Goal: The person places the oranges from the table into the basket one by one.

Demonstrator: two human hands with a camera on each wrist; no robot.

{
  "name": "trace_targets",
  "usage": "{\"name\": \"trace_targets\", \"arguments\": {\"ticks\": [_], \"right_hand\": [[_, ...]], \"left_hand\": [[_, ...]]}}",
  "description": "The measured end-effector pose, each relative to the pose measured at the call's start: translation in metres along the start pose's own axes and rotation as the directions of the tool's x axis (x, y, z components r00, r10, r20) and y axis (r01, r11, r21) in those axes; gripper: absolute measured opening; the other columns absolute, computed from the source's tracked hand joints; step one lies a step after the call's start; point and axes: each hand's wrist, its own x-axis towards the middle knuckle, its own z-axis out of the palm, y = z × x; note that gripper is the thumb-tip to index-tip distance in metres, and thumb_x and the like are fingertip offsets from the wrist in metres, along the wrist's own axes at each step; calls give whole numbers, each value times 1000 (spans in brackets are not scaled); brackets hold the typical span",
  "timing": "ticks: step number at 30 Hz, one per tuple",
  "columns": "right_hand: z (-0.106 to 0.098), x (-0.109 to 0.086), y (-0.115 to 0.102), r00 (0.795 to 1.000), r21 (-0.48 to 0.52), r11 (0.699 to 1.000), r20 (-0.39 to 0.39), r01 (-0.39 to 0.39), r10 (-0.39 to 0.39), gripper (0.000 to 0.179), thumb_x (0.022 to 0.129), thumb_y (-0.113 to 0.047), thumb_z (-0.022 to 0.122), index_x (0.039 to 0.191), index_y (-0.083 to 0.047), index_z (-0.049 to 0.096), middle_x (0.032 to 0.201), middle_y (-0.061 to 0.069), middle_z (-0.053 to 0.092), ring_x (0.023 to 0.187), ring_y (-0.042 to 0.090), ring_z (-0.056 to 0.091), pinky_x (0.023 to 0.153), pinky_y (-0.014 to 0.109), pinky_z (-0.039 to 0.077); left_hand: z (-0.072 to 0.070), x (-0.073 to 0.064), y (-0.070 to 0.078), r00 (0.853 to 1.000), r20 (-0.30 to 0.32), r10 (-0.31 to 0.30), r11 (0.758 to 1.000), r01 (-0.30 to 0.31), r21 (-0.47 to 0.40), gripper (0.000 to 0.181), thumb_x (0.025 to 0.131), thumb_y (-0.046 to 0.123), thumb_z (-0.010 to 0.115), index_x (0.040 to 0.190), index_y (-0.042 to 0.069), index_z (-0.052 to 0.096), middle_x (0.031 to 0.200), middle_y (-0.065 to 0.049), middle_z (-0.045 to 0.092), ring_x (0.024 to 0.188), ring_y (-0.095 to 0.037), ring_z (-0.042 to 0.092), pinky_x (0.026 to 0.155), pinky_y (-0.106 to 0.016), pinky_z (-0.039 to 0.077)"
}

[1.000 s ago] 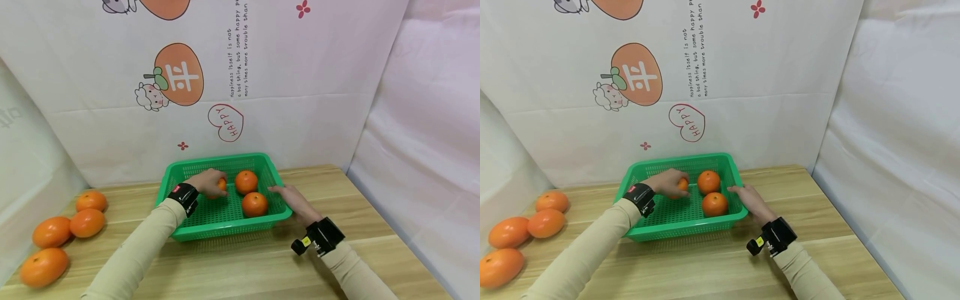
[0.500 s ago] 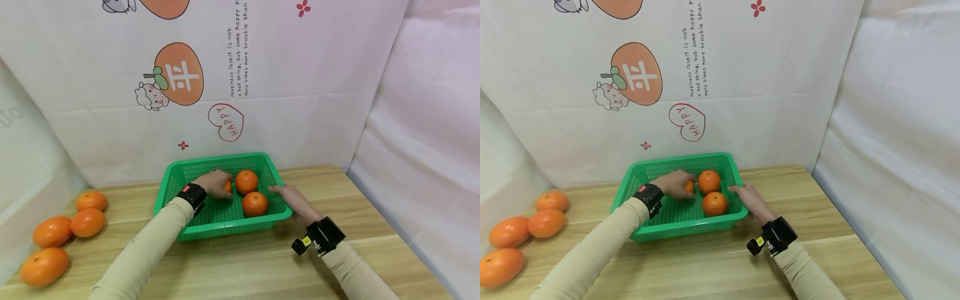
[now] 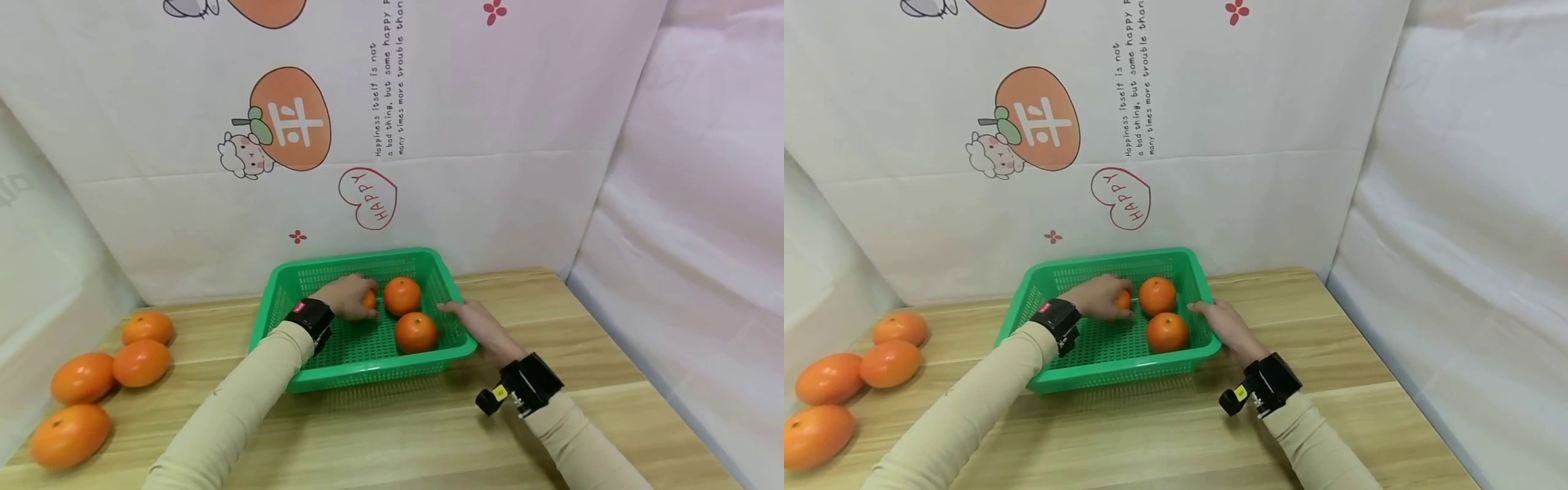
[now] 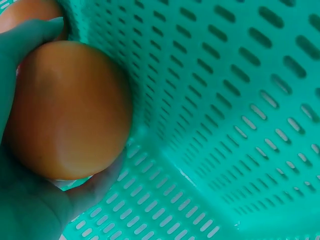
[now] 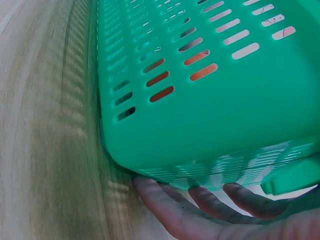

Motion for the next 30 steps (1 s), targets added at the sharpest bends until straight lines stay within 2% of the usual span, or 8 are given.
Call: {"name": "trace_targets", "arguments": {"ticks": [3,5,13,25,27,30], "right_hand": [[1,2,0,1000,-7,1000,2,0,0,67,105,-36,53,160,-1,36,150,27,57,113,24,72,94,43,62],[1,2,-1,1000,-13,1000,4,0,0,67,105,-36,53,159,0,36,150,27,57,113,24,72,94,43,62],[-1,3,-2,1000,9,1000,14,-1,1,63,106,-35,52,155,4,41,141,26,64,100,20,75,92,43,63],[-3,3,-1,1000,12,1000,20,1,-1,63,106,-35,52,155,4,41,138,24,65,98,18,73,90,41,63],[-3,2,0,1000,12,1000,19,-1,1,64,106,-36,52,156,3,40,138,23,66,98,18,74,89,40,63],[-2,2,0,1000,14,1000,17,-3,3,65,106,-36,52,157,2,38,140,24,64,100,19,74,90,41,63]], "left_hand": [[-1,-1,-1,1000,-10,-10,1000,10,-8,54,96,45,73,140,16,63,140,-13,61,108,-25,59,87,-39,52],[-2,-2,-1,1000,-12,-11,1000,11,-18,52,97,45,72,139,15,63,142,-13,60,109,-26,60,87,-40,51],[-3,-2,-5,1000,-24,-3,996,1,-94,51,98,46,70,136,13,63,128,-12,63,91,-22,55,68,-31,45],[-12,-2,1,999,-33,24,991,-28,-129,51,100,47,69,136,10,63,99,-6,63,76,-18,52,62,-28,39],[-13,-3,2,999,-43,25,992,-30,-123,51,100,47,69,135,11,63,102,-7,64,78,-18,52,63,-28,39],[-14,-3,3,997,-72,33,994,-40,-104,51,100,49,69,134,11,65,115,-9,65,87,-20,53,69,-30,41]]}}
